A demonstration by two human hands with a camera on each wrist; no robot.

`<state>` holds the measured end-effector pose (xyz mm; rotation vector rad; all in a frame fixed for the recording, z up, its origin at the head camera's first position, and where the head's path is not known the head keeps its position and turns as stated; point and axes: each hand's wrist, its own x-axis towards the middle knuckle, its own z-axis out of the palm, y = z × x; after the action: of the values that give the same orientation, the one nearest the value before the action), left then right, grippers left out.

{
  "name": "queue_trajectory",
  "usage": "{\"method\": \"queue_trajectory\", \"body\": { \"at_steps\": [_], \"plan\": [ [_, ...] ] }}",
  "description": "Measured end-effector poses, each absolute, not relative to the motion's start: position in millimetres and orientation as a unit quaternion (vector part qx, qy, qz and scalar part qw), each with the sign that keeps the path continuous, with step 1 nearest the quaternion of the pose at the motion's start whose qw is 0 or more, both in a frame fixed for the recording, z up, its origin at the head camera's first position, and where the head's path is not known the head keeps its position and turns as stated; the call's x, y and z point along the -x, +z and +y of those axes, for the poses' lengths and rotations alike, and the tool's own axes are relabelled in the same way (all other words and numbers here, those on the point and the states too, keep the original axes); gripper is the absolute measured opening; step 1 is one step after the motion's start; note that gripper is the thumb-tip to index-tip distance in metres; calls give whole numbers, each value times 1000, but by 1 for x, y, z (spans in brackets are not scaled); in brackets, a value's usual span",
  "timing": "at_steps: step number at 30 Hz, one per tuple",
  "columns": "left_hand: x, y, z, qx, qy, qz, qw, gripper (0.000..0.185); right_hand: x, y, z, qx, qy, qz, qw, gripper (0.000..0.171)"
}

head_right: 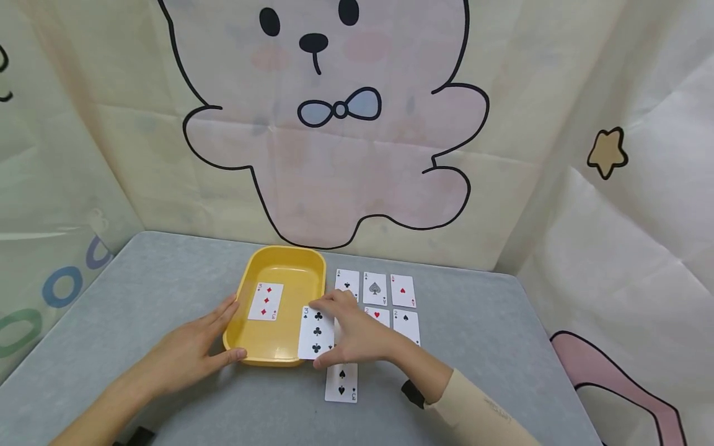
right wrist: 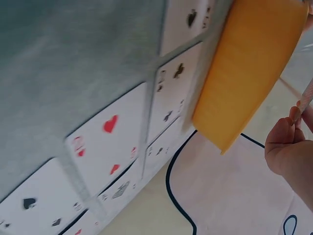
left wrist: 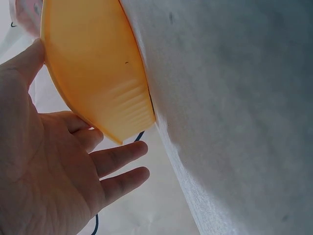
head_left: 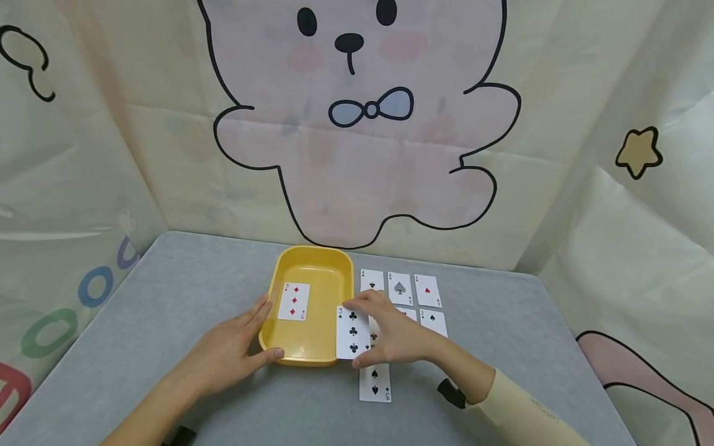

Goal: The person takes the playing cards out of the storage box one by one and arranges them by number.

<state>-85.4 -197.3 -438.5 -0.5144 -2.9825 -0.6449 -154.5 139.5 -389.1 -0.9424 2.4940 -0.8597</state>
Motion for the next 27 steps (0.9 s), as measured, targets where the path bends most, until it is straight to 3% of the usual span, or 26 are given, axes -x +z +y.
{"method": "queue_trajectory", "body": {
  "at_steps": [27],
  "plan": [
    [85, -437, -196, 169, -213, -962, 22, 98, 134, -416, 217, 307, -284, 899, 127, 92]
  ]
}}
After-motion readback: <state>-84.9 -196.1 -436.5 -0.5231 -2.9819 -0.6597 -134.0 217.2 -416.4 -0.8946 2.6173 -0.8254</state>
